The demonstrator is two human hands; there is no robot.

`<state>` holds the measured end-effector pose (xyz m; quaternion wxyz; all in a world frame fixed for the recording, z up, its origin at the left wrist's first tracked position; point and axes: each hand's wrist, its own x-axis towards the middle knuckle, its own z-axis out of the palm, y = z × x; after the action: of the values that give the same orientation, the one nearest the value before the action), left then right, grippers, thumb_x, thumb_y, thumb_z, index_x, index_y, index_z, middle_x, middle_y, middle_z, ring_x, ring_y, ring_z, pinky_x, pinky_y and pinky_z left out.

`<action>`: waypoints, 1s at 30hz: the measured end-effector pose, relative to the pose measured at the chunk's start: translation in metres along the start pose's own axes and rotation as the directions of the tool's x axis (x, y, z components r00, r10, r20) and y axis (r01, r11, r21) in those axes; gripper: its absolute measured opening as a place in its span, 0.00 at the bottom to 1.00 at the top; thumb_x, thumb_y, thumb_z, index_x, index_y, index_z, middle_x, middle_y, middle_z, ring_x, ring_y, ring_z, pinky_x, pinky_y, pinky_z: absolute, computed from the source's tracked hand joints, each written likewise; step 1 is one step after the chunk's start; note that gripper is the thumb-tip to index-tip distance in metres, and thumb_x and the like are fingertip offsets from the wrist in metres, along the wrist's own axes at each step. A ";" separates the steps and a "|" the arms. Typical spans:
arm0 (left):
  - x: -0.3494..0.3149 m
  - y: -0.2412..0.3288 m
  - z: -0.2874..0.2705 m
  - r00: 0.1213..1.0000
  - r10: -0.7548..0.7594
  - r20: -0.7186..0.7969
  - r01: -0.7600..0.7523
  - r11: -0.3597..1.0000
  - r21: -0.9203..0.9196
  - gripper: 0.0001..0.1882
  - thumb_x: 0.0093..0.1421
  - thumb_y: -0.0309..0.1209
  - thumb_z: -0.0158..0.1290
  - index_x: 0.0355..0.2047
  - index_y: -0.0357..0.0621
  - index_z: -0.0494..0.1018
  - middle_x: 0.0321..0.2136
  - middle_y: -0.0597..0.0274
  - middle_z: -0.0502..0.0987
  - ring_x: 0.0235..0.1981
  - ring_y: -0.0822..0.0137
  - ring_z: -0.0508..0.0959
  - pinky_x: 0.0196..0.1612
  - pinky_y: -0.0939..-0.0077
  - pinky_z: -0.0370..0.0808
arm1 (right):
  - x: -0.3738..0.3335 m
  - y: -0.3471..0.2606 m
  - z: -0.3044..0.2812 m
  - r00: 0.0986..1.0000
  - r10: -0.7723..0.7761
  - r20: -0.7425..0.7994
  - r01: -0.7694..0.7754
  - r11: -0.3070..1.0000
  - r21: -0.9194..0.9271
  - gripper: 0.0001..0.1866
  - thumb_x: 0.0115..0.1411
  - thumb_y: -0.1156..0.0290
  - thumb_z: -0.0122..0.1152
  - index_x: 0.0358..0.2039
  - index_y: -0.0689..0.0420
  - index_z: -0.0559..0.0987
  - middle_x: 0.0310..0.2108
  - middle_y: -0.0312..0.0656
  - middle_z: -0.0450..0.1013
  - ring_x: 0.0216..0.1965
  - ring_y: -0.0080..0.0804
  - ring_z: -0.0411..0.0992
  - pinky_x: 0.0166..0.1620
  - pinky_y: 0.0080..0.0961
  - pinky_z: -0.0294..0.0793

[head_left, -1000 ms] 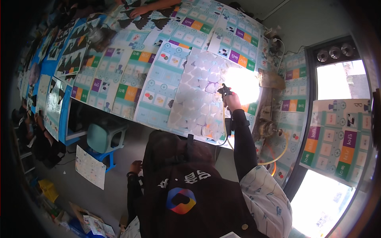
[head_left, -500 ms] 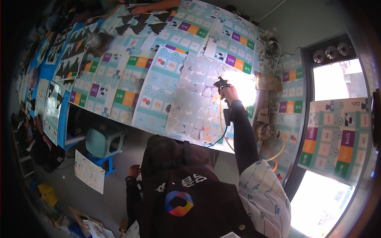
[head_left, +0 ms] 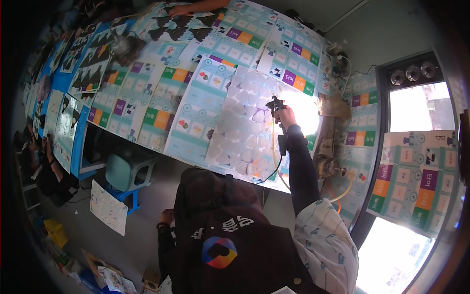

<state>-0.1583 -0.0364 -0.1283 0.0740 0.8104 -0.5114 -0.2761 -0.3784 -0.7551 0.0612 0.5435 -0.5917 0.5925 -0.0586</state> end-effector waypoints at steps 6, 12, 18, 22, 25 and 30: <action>0.023 0.018 -0.010 0.863 -0.411 0.294 0.499 0.598 -0.627 0.13 0.58 0.33 0.45 0.40 0.42 0.73 0.28 0.59 0.77 0.25 0.67 0.76 0.27 0.72 0.74 | -0.004 0.002 -0.005 0.994 0.065 -0.082 -0.066 0.998 -0.010 0.08 0.45 0.72 0.50 0.16 0.61 0.74 0.12 0.42 0.69 0.12 0.30 0.67 0.14 0.25 0.63; 0.025 0.029 -0.022 0.894 -0.370 0.252 0.442 0.633 -0.635 0.14 0.58 0.34 0.44 0.40 0.42 0.73 0.27 0.58 0.77 0.25 0.66 0.77 0.27 0.73 0.74 | -0.008 -0.008 -0.006 0.999 0.036 -0.014 -0.035 0.995 0.091 0.06 0.44 0.74 0.49 0.23 0.61 0.73 0.17 0.40 0.69 0.17 0.29 0.70 0.17 0.24 0.62; 0.021 0.041 -0.027 0.883 -0.396 0.251 0.466 0.678 -0.569 0.16 0.58 0.35 0.43 0.41 0.40 0.73 0.28 0.57 0.77 0.27 0.64 0.78 0.29 0.72 0.76 | 0.008 -0.024 -0.017 0.994 -0.064 -0.091 0.082 0.977 0.199 0.06 0.43 0.73 0.49 0.21 0.59 0.74 0.20 0.41 0.73 0.21 0.30 0.75 0.18 0.25 0.65; 0.010 0.043 -0.026 0.961 -0.243 0.129 0.273 0.909 -0.315 0.16 0.58 0.35 0.43 0.40 0.38 0.73 0.29 0.56 0.77 0.28 0.63 0.78 0.30 0.71 0.77 | 0.035 -0.023 -0.024 0.999 -0.010 -0.040 0.010 1.000 -0.004 0.07 0.44 0.70 0.51 0.18 0.60 0.75 0.17 0.42 0.72 0.18 0.31 0.73 0.18 0.26 0.67; 0.004 0.051 -0.020 0.854 -0.470 0.222 0.494 0.598 -0.631 0.15 0.57 0.34 0.45 0.41 0.40 0.74 0.30 0.56 0.77 0.29 0.63 0.79 0.31 0.71 0.77 | 0.038 -0.025 -0.020 0.986 -0.047 -0.162 0.056 0.997 0.047 0.06 0.44 0.72 0.51 0.15 0.60 0.73 0.13 0.40 0.68 0.15 0.30 0.70 0.16 0.26 0.62; -0.009 0.050 -0.010 0.966 -0.254 0.036 0.257 0.956 -0.144 0.12 0.52 0.32 0.51 0.37 0.46 0.76 0.34 0.52 0.78 0.35 0.53 0.78 0.39 0.63 0.77 | 0.041 -0.028 -0.019 0.999 -0.018 -0.044 0.018 1.000 0.011 0.07 0.44 0.72 0.50 0.15 0.60 0.73 0.13 0.40 0.67 0.14 0.29 0.68 0.15 0.25 0.61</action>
<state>-0.1954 -0.0532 -0.0960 0.0930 0.8596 -0.3812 -0.3273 -0.3625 -0.8059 0.0652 0.5331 -0.5925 0.5987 -0.0799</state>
